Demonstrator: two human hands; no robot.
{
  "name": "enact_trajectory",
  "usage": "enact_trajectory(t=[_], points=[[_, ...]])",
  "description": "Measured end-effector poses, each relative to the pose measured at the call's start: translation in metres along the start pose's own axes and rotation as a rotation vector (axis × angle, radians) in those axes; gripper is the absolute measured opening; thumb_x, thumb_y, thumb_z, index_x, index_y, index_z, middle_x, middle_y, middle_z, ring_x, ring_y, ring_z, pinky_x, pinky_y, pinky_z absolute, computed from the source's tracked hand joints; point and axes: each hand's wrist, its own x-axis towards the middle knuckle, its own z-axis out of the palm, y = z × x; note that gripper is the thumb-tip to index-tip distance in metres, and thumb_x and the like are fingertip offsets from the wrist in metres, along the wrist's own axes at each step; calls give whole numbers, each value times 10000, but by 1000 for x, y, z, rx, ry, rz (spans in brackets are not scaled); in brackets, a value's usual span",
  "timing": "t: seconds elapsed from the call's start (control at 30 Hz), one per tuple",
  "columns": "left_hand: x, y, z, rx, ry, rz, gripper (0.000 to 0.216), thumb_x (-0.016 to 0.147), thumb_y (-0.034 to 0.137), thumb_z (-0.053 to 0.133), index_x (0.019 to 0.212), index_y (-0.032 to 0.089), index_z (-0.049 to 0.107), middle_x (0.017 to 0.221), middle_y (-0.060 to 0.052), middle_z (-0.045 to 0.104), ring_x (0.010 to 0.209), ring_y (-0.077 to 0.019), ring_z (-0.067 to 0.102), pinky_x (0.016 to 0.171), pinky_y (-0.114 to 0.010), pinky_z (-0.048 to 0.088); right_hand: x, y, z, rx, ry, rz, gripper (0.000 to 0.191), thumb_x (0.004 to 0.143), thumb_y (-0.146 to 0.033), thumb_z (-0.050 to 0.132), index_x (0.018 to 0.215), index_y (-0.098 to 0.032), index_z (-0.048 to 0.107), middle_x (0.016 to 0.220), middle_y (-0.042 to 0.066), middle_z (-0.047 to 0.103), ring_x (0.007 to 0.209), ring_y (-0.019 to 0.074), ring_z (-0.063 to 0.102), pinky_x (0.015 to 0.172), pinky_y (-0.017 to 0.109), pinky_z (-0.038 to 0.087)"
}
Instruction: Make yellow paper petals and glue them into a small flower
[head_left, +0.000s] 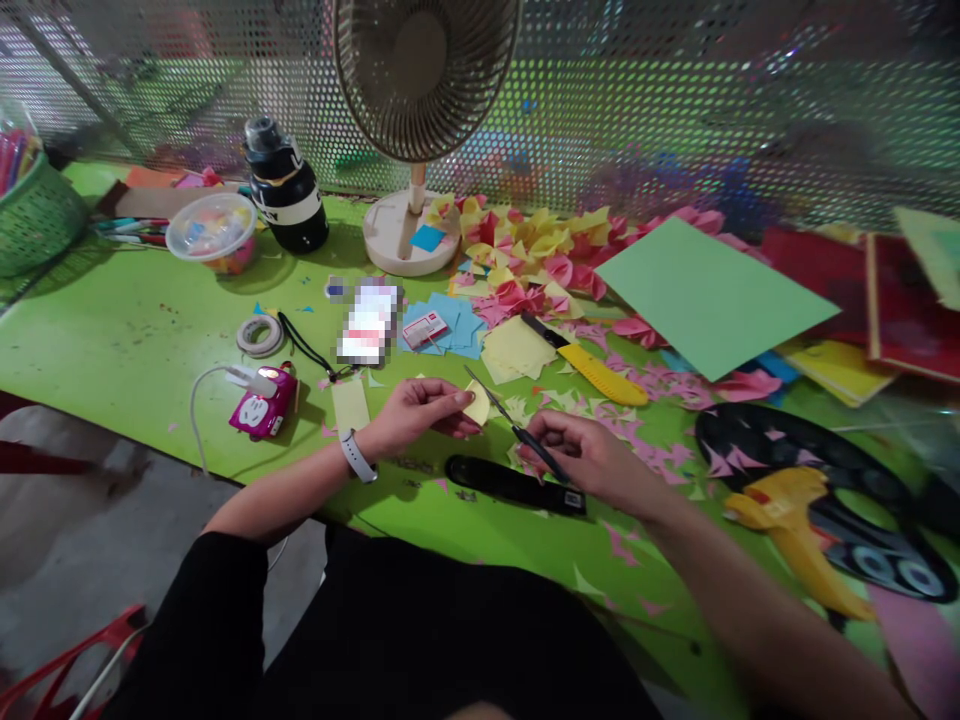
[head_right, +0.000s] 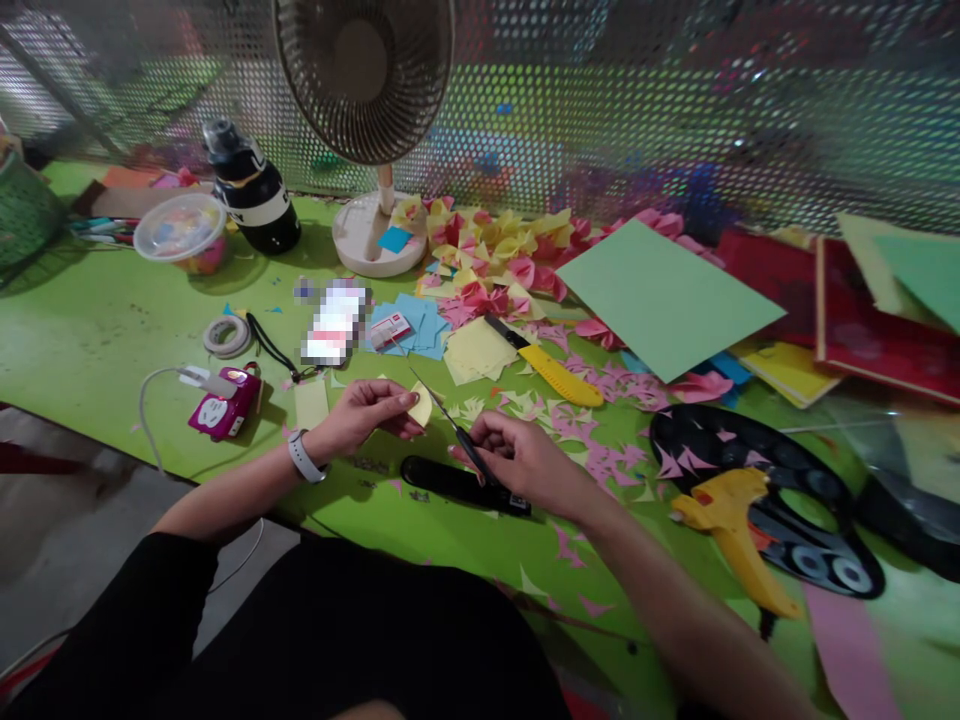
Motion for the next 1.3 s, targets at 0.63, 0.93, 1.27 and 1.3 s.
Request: enact_trajectory(t=[0.63, 0.93, 1.27, 1.3], points=[[3, 3, -6, -157, 38, -11, 432, 779, 522, 746, 893, 128, 609, 926, -146, 773, 723, -213, 758, 543, -247, 570, -18, -3, -64, -682, 299, 86, 377, 747, -609, 628, 859, -250, 652, 761, 56, 698, 651, 230, 612, 574, 332, 417], [4, 0, -6, -233, 32, -14, 359, 628, 233, 890, 877, 117, 659, 860, -50, 760, 774, -163, 748, 696, -240, 589, -21, 9, -89, -1051, 215, 194, 299, 849, -511, 578, 977, -255, 665, 927, 82, 742, 774, 263, 641, 583, 332, 356], [0, -2, -1, 28, -68, 87, 350, 636, 249, 881, 907, 110, 708, 832, -52, 757, 770, -130, 723, 757, -261, 570, -10, 5, -74, -1171, 201, 205, 245, 866, -310, 581, 1066, -209, 679, 1237, 146, 662, 1043, 336, 648, 723, 382, 441], [-2, -2, 1, 73, -60, 123, 334, 646, 271, 875, 886, 111, 708, 822, -50, 754, 763, -127, 720, 755, -263, 570, -10, 5, -74, -1180, 205, 224, 260, 866, -319, 583, 1081, -203, 672, 1250, 150, 655, 1065, 342, 641, 729, 387, 444]])
